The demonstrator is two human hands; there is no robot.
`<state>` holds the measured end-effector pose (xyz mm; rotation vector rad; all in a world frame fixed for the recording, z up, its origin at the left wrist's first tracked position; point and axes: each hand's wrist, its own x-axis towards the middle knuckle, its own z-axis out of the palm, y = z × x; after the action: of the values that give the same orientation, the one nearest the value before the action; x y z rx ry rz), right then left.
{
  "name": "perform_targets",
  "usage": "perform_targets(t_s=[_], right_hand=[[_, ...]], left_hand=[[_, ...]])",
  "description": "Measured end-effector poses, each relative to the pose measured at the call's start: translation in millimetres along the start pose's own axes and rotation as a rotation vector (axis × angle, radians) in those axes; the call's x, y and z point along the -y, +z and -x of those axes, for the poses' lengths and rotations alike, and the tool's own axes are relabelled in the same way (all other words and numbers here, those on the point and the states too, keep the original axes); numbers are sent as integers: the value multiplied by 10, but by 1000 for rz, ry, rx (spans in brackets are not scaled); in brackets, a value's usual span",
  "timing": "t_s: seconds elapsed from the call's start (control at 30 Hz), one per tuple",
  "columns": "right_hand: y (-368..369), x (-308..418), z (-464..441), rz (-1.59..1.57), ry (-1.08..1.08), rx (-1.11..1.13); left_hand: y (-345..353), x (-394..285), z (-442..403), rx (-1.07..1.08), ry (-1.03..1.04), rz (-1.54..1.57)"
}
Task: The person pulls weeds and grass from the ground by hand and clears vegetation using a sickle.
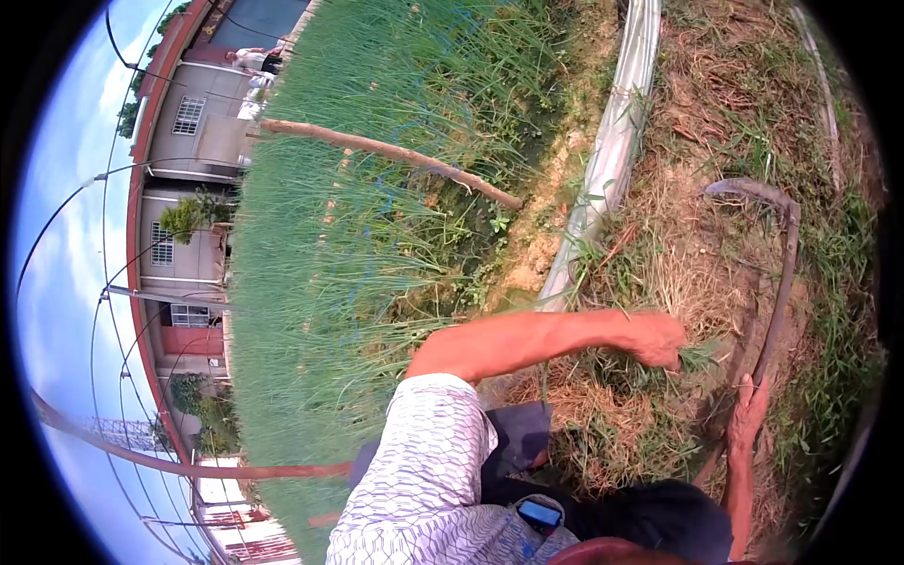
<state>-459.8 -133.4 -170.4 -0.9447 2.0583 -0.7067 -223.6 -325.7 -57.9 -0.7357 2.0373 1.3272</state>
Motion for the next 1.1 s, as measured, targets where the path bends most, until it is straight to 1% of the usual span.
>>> perform_targets(t_s=[0.03, 0.07, 0.13, 0.2, 0.23, 0.27, 0.33, 0.4, 0.47, 0.53, 0.57, 0.6, 0.63, 0.67, 0.73, 0.8, 0.83, 0.87, 0.9, 0.93, 1.0, 1.03, 1.07, 1.1], right_hand=[[32, -226, -62, 56, -82, -53], [49, -230, -40, 11, -119, -83], [-9, 56, 56, -41, -73, -24], [-115, 234, 164, -5, -74, 13], [-172, 318, 214, 13, -75, 32], [-102, 140, 191, 1, -130, 10], [-109, 189, 142, -13, -2, 115], [-22, 405, 79, -16, 26, 107], [92, 477, -119, -23, 39, 97], [350, 398, -308, 39, -237, -64], [280, 671, -314, 44, -126, 65], [295, 743, -331, 46, -123, 69], [307, 784, -349, 25, -103, 123], [315, 791, -357, 4, -82, 178], [344, 694, -285, -6, -87, 203], [392, 629, -247, -9, -4, 247], [487, 547, -241, -10, 6, 254], [631, 438, -304, 186, -165, 225], [705, 349, -324, 286, -251, 217], [776, 270, -341, 385, -336, 199], [823, 137, -319, 745, -700, 140], [688, 170, -158, 173, -216, 221], [548, 26, 31, 209, -225, 217], [363, -157, 197, 224, -140, 240]], left_hand=[[74, -202, 178, 137, 41, 225], [254, -277, 193, 249, 79, 204], [357, -404, 267, 217, 142, 209], [366, -212, 206, 129, 127, 200], [254, -183, 209, 171, 83, 152], [275, -13, 125, 196, 139, 169], [122, 41, 169, -32, 118, 320], [-168, 75, 91, -122, -34, 550], [-337, 96, -100, -620, -240, -99], [-439, 473, -359, -1124, -59, -438], [-523, 583, -419, -1119, -61, -435], [-621, 687, -451, -1049, -281, -452], [-670, 789, -464, -970, -497, -466], [-669, 891, -450, -966, -496, -462], [-646, 1062, -407, -873, -553, -490], [-601, 1214, -410, -884, -573, -480], [-627, 1295, -405, -840, -515, -484], [-668, 1362, -410, -806, -452, -489], [-676, 1340, -367, -847, -364, -533], [-681, 1292, -323, -844, -366, -531], [-723, 1181, -229, -743, -325, -495], [-678, 1063, -136, -655, -288, -479], [-586, 937, -46, -579, -249, -469], [-447, 855, 4, -491, -211, -526]])
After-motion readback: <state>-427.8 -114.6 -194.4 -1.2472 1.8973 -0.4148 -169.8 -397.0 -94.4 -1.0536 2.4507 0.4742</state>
